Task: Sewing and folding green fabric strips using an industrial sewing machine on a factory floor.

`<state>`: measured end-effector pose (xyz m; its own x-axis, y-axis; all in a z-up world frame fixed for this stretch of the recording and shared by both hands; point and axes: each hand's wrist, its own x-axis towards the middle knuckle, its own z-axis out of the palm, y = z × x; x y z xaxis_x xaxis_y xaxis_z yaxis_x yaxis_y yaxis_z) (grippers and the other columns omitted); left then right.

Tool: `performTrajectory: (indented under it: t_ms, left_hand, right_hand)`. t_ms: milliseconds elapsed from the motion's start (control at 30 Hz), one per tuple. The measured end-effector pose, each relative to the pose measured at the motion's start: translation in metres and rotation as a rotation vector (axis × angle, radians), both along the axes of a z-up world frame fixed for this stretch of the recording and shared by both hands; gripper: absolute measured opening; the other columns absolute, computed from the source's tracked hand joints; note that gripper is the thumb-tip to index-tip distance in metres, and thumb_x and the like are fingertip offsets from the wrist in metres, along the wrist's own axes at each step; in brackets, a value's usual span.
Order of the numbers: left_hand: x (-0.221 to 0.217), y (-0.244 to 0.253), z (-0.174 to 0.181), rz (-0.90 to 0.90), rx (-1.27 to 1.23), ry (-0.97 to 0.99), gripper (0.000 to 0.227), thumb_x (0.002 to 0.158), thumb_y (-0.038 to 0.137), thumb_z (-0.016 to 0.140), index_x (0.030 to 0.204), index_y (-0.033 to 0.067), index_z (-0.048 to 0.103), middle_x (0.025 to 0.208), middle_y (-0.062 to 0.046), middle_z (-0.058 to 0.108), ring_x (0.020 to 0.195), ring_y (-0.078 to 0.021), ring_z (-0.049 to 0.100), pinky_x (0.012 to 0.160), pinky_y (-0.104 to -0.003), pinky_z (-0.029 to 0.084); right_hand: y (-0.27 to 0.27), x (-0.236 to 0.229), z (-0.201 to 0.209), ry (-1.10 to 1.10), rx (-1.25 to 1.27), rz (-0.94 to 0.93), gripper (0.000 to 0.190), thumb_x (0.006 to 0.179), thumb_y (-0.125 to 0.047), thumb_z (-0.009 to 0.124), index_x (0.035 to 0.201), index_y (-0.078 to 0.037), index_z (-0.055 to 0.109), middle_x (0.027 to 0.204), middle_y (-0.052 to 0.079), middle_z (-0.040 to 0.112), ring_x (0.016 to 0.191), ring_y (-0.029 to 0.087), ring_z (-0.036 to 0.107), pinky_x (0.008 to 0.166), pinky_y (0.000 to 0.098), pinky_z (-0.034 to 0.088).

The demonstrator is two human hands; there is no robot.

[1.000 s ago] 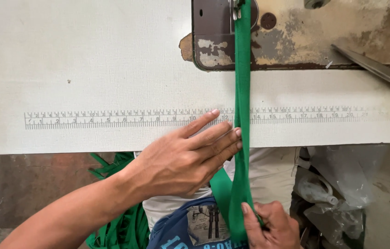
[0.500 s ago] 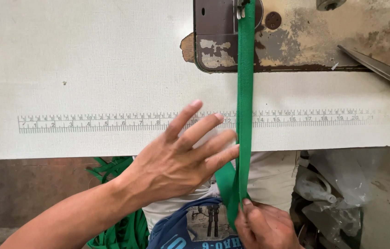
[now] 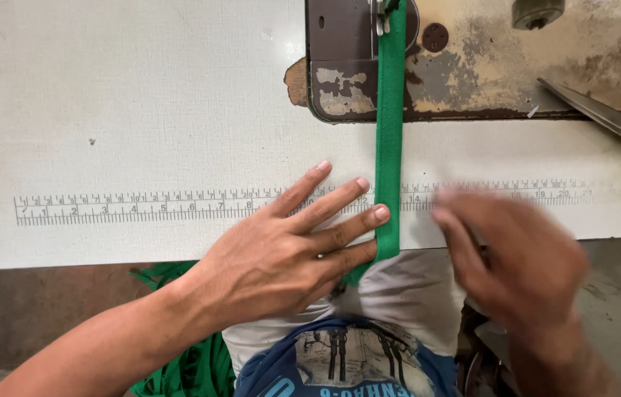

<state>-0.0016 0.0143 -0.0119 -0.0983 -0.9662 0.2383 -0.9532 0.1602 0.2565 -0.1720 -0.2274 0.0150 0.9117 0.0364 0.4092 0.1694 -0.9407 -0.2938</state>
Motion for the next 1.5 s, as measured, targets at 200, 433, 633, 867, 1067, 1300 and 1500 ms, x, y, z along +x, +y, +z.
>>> performTrajectory:
  t_ms: [200, 433, 633, 867, 1067, 1300, 1500]
  left_hand:
    - [0.001, -0.001, 0.003, 0.016, -0.020, 0.002, 0.047, 0.111, 0.030, 0.065, 0.156, 0.0159, 0.066, 0.175, -0.012, 0.044, 0.162, -0.0424, 0.037, 0.135, -0.066, 0.027]
    - [0.010, -0.005, 0.019, -0.047, 0.095, 0.205, 0.054, 0.107, 0.039, 0.050, 0.152, 0.0121, 0.064, 0.167, -0.017, 0.053, 0.161, -0.0470, 0.037, 0.136, -0.068, 0.015]
    - [0.063, -0.044, 0.024, 0.087, -0.216, 0.106, 0.039, 0.117, 0.029, 0.055, 0.139, 0.0028, 0.072, 0.145, -0.023, 0.076, 0.139, -0.0381, 0.068, 0.124, -0.050, 0.050]
    - [0.079, -0.054, 0.003, 0.076, -0.114, -0.094, 0.048, 0.120, 0.031, 0.056, 0.158, 0.0031, 0.062, 0.163, -0.022, 0.060, 0.155, -0.0438, 0.049, 0.133, -0.054, 0.033]
    - [0.045, -0.022, 0.003, 0.028, -0.111, -0.254, 0.044, 0.110, 0.022, 0.068, 0.152, 0.0071, 0.069, 0.159, -0.017, 0.068, 0.156, -0.0388, 0.049, 0.136, -0.051, 0.030]
    - [0.042, -0.024, 0.013, 0.051, -0.186, -0.295, 0.040, 0.117, 0.026, 0.061, 0.149, 0.0048, 0.070, 0.153, -0.018, 0.071, 0.150, -0.0373, 0.057, 0.131, -0.050, 0.042]
    - [0.040, -0.025, 0.014, 0.088, -0.229, -0.228, 0.041, 0.117, 0.033, 0.065, 0.146, 0.0042, 0.073, 0.149, -0.018, 0.072, 0.147, -0.0388, 0.060, 0.128, -0.051, 0.046]
  right_hand:
    - [-0.028, 0.051, -0.020, 0.164, -0.083, 0.198, 0.064, 0.115, -0.033, 0.071, 0.169, -0.012, 0.044, 0.178, 0.010, 0.038, 0.170, 0.035, 0.026, 0.144, 0.0585, 0.011]
    - [-0.026, 0.053, -0.016, 0.160, -0.061, 0.267, 0.046, 0.119, -0.025, 0.059, 0.163, -0.013, 0.056, 0.172, 0.006, 0.048, 0.167, 0.040, 0.031, 0.138, 0.0739, 0.004]
    - [-0.026, 0.046, -0.023, 0.149, -0.055, 0.268, 0.050, 0.114, -0.027, 0.072, 0.161, -0.017, 0.056, 0.171, 0.006, 0.047, 0.167, 0.042, 0.032, 0.132, 0.0874, -0.001]
    - [-0.026, 0.042, -0.029, 0.130, 0.006, 0.181, 0.069, 0.110, -0.037, 0.083, 0.165, -0.014, 0.049, 0.174, 0.005, 0.046, 0.170, 0.039, 0.032, 0.141, 0.0768, 0.001]
    - [-0.019, 0.047, -0.020, 0.223, 0.112, 0.098, 0.080, 0.098, -0.041, 0.085, 0.158, -0.006, 0.045, 0.172, 0.017, 0.047, 0.168, 0.034, 0.035, 0.143, 0.0703, 0.006]
    - [-0.021, 0.044, -0.019, 0.176, 0.158, 0.083, 0.067, 0.109, -0.026, 0.072, 0.165, 0.000, 0.046, 0.174, 0.020, 0.045, 0.167, 0.038, 0.043, 0.146, 0.0566, 0.018]
    - [-0.021, 0.047, -0.025, 0.147, 0.006, 0.104, 0.053, 0.117, -0.022, 0.064, 0.165, -0.005, 0.050, 0.173, 0.015, 0.047, 0.167, 0.038, 0.038, 0.144, 0.0578, 0.019]
